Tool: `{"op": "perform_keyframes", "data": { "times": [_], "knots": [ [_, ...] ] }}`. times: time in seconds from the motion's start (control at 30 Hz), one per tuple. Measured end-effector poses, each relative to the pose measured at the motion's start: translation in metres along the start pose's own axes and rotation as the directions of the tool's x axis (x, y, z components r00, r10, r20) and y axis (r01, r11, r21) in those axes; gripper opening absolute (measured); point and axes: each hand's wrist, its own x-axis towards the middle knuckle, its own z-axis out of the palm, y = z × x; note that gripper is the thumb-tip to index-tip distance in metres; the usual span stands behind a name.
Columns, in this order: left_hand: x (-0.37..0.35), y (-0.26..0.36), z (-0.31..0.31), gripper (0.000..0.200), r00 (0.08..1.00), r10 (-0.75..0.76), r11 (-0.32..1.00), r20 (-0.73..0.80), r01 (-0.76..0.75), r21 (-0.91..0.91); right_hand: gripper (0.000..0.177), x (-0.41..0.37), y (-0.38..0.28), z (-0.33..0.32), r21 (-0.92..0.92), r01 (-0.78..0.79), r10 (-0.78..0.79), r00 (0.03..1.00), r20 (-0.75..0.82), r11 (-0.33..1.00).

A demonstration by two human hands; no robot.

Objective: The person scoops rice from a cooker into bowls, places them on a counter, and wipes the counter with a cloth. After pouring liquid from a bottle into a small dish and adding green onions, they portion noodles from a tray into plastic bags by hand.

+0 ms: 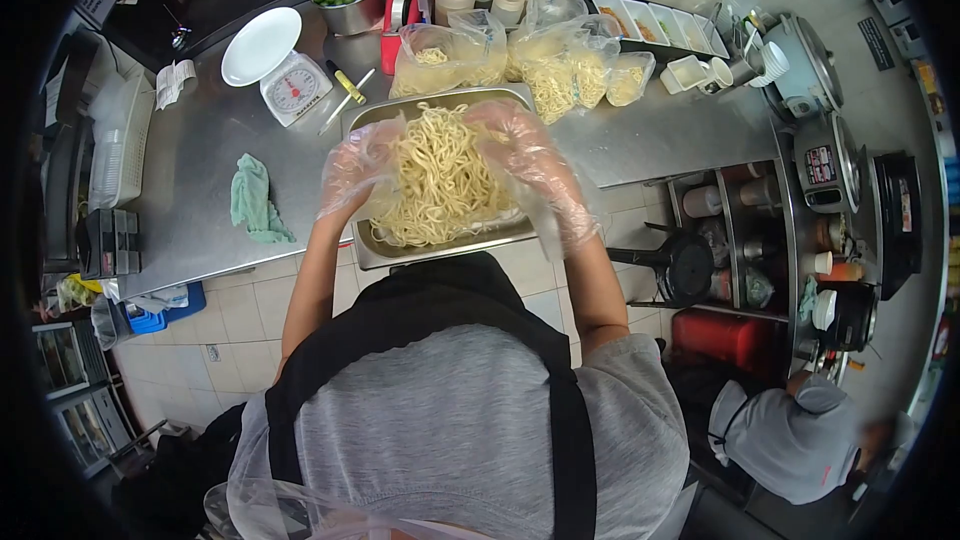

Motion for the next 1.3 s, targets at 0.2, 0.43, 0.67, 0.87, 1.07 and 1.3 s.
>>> {"op": "perform_keyframes", "data": {
  "times": [0.2, 0.43, 0.67, 0.87, 1.07, 1.3],
  "knots": [
    [0.007, -0.051, 0.078, 0.053, 0.949, 0.315, 0.640, -0.005, -0.209, 0.739, 0.071, -0.019, 0.039, 0.066, -0.842, -0.079, 0.246, 0.967, 0.065, 0.533],
    [-0.002, -0.038, 0.058, 0.057, 0.936, 0.282, 0.955, -0.212, -0.253, 0.155, 0.034, 0.005, 0.065, 0.052, -0.261, 0.035, -0.065, 0.992, -0.106, 0.965],
    [-0.013, 0.002, 0.018, 0.057, 0.966, 0.167, 0.974, -0.200, -0.194, -0.121, 0.035, 0.027, -0.014, 0.012, -0.559, 0.164, -0.294, 0.944, -0.151, 0.813],
    [-0.006, -0.026, 0.017, 0.065, 0.916, 0.312, 0.946, -0.253, -0.324, -0.004, 0.020, 0.021, -0.052, 0.008, -0.297, 0.092, -0.112, 0.992, -0.051, 0.951],
    [-0.002, -0.050, 0.067, 0.086, 0.981, 0.192, 0.913, -0.032, -0.167, 0.373, 0.061, 0.007, 0.048, 0.032, -0.754, 0.046, 0.141, 0.973, 0.181, 0.655],
    [0.003, -0.053, 0.059, 0.067, 0.972, 0.198, 0.968, -0.125, -0.214, -0.132, 0.069, 0.000, 0.108, 0.047, -0.516, 0.073, -0.066, 0.997, 0.031, 0.854]
  ]
}}
